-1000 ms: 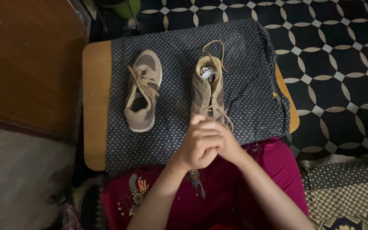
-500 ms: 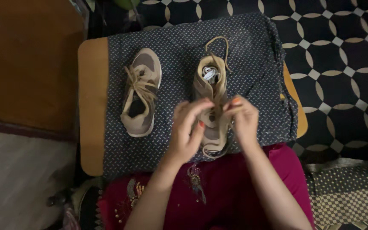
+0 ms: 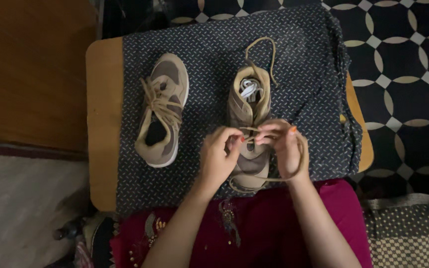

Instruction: The person removes the laces from one sneaker and then re-laces it by threading the laces through the eyelets and tying a knot. The other sneaker remains laced on the table throughout.

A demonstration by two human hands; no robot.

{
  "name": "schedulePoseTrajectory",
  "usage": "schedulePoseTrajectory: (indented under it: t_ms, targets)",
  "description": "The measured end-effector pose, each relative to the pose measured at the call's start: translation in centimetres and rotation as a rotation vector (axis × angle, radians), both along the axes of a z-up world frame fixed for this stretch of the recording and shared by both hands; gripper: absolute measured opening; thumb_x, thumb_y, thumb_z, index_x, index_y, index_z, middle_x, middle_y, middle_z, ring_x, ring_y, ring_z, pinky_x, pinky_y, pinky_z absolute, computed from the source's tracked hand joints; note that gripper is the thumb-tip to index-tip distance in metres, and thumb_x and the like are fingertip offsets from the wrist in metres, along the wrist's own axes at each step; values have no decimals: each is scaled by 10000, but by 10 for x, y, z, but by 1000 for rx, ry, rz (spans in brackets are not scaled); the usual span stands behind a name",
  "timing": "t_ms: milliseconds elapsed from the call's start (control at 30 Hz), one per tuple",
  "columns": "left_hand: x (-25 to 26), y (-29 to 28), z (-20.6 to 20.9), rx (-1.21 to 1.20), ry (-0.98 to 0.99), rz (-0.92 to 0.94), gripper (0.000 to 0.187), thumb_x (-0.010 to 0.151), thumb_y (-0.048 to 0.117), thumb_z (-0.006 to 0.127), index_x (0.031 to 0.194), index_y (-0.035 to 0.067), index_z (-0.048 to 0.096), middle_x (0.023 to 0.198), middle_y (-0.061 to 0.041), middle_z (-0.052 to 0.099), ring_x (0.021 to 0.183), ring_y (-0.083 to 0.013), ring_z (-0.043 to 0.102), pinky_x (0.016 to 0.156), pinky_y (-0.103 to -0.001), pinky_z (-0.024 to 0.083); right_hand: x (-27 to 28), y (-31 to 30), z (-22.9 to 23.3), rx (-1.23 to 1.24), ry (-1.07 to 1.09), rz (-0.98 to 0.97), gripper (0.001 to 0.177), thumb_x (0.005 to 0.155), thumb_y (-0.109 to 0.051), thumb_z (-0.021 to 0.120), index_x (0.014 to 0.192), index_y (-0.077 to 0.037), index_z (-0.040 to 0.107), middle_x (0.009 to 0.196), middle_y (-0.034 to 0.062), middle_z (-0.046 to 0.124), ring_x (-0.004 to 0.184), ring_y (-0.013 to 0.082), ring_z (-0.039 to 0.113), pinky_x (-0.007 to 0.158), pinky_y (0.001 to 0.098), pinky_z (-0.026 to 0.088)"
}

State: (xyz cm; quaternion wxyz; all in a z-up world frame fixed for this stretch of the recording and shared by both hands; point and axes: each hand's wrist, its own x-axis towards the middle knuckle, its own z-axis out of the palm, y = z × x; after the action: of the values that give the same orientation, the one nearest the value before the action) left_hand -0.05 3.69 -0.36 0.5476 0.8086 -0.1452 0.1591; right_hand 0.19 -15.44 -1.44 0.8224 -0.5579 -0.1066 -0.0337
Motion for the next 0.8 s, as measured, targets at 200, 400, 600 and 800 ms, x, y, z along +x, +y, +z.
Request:
schedulePoseTrajectory:
  t_ms: [200,400,600,800]
  targets:
    - [-3,-6,-22,-106,203,-15,110,955,99,710,1017,13,740,860,-61,756,672,-121,685,605,-266,504,-16,12,9,-343,-269,-80,354,1100,-258,482,1112,34,682,1133,160,663,929,219,692,822,350,609]
    - [-2,-3,-40,-545,465,-150,155,1010,83,634,1081,-20,726,980,-11,764,881,-80,703,794,-226,563,-23,24,31,-808,-570,-14,238,891,26,563,1102,28,673,1177,173,670,1079,316,699,945,376,576]
    - [-1,-2,-28,-261,439,10,131,992,56,634,1068,-7,721,830,-46,758,700,-76,652,609,-239,503,-9,8,46,-936,-599,-48,483,675,25,553,1147,45,651,1224,200,643,1118,348,626,1000,441,504]
    - [-2,-3,-4,-40,161,64,80,940,34,693,999,25,640,794,-56,748,684,-142,738,570,-271,536,-7,-8,48,-885,-395,-249,438,743,90,481,1132,24,671,1201,164,664,1028,272,650,858,356,535]
